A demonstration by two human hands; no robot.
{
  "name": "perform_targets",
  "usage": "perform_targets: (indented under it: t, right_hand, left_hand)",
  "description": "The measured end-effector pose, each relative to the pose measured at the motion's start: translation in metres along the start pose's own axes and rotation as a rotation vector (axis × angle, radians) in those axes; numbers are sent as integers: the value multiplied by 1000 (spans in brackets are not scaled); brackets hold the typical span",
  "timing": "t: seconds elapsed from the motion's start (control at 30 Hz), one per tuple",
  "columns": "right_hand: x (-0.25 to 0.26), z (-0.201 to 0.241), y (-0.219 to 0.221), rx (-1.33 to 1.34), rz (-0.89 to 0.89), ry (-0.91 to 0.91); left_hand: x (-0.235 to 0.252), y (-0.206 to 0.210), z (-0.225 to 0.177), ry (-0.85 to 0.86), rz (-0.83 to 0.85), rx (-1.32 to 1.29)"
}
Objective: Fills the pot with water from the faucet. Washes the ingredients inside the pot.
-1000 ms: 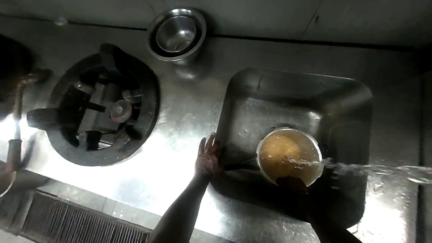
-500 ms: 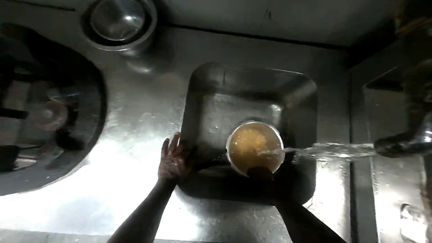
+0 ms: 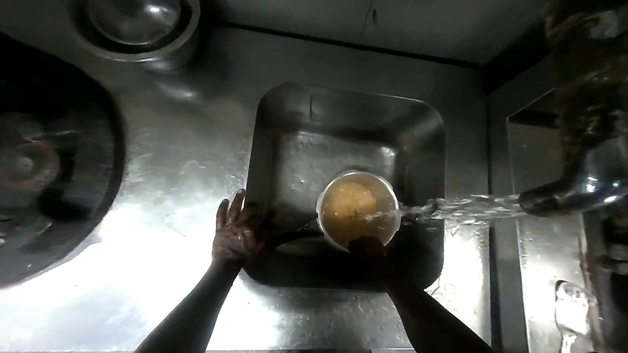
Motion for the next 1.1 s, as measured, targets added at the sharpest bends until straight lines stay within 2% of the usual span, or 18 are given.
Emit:
perform_targets:
  t: [0.3,0.5,0.87,1.03,1.1]
  right_hand:
    - [3,4,-1,-9,58,41]
    - [10,7,-3,-31,105,72]
    - [8,6,-7,-56,107,36]
    - [14,0,10,3,-10,48]
    - [7,3,-2,19,42,70]
  left_hand:
    - [-1,2,1,15,-62,-20]
    - [0,0,0,1,-17,-6]
    - [1,-1,0,6,-24,-12]
    - [0,0,0,6,-39,-22]
    - [0,0,0,2,-29,-18]
Point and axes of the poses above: each hand's wrist, its own x-axis towards the middle knuckle, its own y-axis out of the palm, z = x × y, the point moved 2 cm from there along x, towards the middle knuckle, and after that the axes turned 13 degrees about y, right-handed, at the moved point
